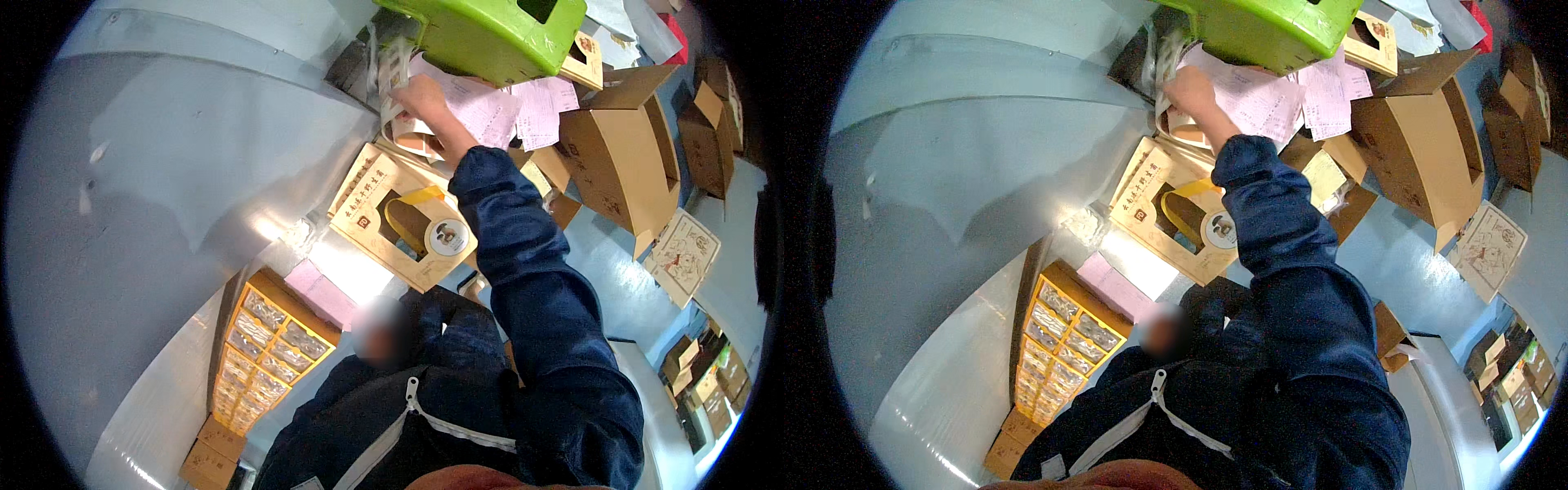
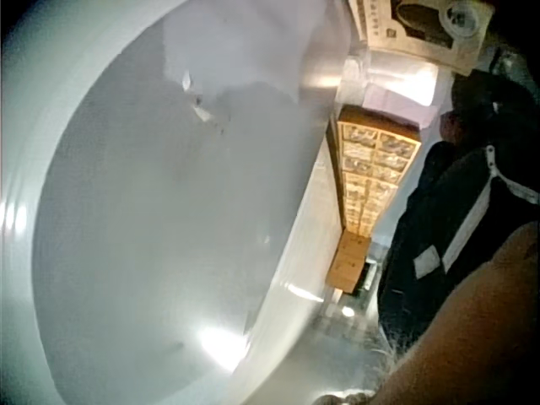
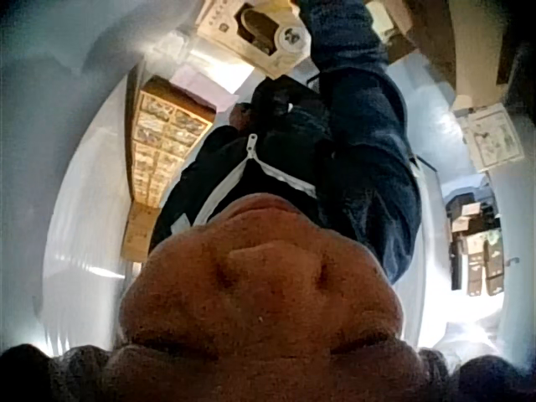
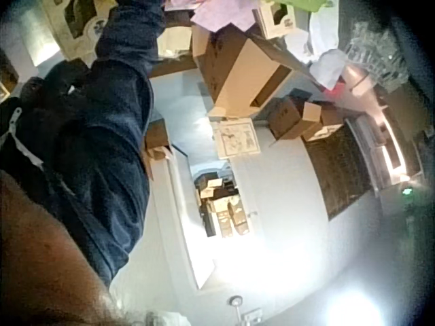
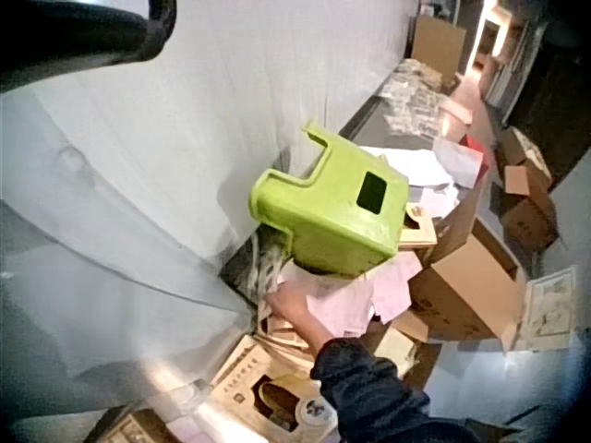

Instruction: The person assembles flat-packed cardboard boxes by folding and interlocking the flaps. They handle multiple boxes, open them, and place them into larger shipping cartons. The task is performed by hand without tools.

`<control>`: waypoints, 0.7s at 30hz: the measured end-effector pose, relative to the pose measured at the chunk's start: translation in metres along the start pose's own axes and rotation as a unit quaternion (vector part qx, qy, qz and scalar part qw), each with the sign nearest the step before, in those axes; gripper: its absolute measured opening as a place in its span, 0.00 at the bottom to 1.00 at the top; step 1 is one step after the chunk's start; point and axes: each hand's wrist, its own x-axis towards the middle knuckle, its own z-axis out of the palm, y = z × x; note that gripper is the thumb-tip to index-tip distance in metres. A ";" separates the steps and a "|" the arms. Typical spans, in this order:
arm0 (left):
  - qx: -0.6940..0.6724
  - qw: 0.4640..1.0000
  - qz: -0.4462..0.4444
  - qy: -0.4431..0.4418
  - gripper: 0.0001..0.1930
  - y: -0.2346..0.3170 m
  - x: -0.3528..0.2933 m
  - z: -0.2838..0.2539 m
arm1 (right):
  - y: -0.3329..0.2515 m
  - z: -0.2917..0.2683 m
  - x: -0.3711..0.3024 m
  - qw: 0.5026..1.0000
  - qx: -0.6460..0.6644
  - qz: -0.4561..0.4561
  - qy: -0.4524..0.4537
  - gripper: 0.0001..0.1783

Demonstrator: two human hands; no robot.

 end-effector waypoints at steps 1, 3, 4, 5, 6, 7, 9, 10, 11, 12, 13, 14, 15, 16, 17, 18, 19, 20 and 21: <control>0.002 1.000 0.000 -0.002 0.10 0.003 0.006 -0.003 | -0.004 -0.012 0.003 1.000 0.009 -0.006 -0.015 0.18; -0.002 1.000 -0.009 -0.002 0.10 0.010 0.007 -0.008 | -0.021 -0.025 -0.003 0.997 0.075 0.001 -0.036 0.19; 0.001 1.000 -0.008 -0.006 0.10 0.014 0.011 -0.013 | -0.017 -0.032 0.001 0.995 0.098 -0.006 -0.035 0.21; -0.002 1.000 -0.009 -0.008 0.11 0.020 0.013 -0.016 | -0.025 -0.038 -0.002 0.992 0.117 -0.019 -0.040 0.22; -0.007 1.000 -0.008 -0.010 0.11 0.025 0.017 -0.020 | -0.031 -0.045 -0.008 0.985 0.158 0.006 -0.067 0.25; -0.010 1.000 -0.011 -0.018 0.11 0.038 0.018 -0.027 | -0.043 -0.055 -0.016 0.981 0.177 -0.005 -0.077 0.23; -0.031 0.998 -0.011 -0.050 0.12 0.084 0.022 -0.054 | -0.067 -0.079 -0.034 0.972 0.214 -0.027 -0.090 0.20; -0.063 0.995 -0.012 -0.073 0.12 0.118 0.022 -0.073 | -0.082 -0.095 -0.044 0.989 0.122 -0.039 -0.068 0.22; -0.106 0.990 -0.013 -0.088 0.13 0.155 0.022 -0.092 | -0.100 -0.111 -0.058 0.986 0.138 -0.051 -0.085 0.23; -0.169 0.982 -0.016 -0.083 0.13 0.192 0.019 -0.110 | -0.119 -0.125 -0.075 0.981 0.153 -0.063 -0.105 0.23; -0.234 0.971 -0.001 -0.048 0.12 0.227 0.018 -0.124 | -0.134 -0.138 -0.090 0.976 0.167 -0.075 -0.122 0.24; -0.297 0.955 0.019 -0.014 0.11 0.261 0.018 -0.137 | -0.147 -0.146 -0.100 0.979 0.140 -0.106 -0.102 0.24; -0.149 0.985 0.062 0.066 0.14 0.289 0.022 -0.149 | -0.150 -0.150 -0.103 0.981 0.120 -0.125 -0.088 0.24; -0.145 0.969 0.168 0.109 0.19 0.297 0.030 -0.158 | -0.151 -0.159 -0.104 0.982 0.104 -0.142 -0.074 0.24; -0.146 0.956 0.183 0.180 0.26 0.325 0.036 -0.172 | -0.153 -0.163 -0.105 0.981 0.089 -0.162 -0.064 0.24; -0.116 0.937 0.236 0.230 0.30 0.341 0.046 -0.185 | -0.152 -0.165 -0.109 0.978 0.135 -0.148 -0.058 0.25; -0.130 0.915 0.278 0.263 0.35 0.334 0.068 -0.188 | -0.158 -0.171 -0.118 0.974 0.131 -0.177 -0.048 0.24; -0.146 0.900 0.293 0.288 0.41 0.350 0.076 -0.200 | -0.168 -0.181 -0.132 0.969 0.129 -0.205 -0.041 0.24; -0.153 0.891 0.305 0.299 0.43 0.368 0.083 -0.208 | -0.177 -0.195 -0.148 0.965 0.123 -0.228 -0.028 0.24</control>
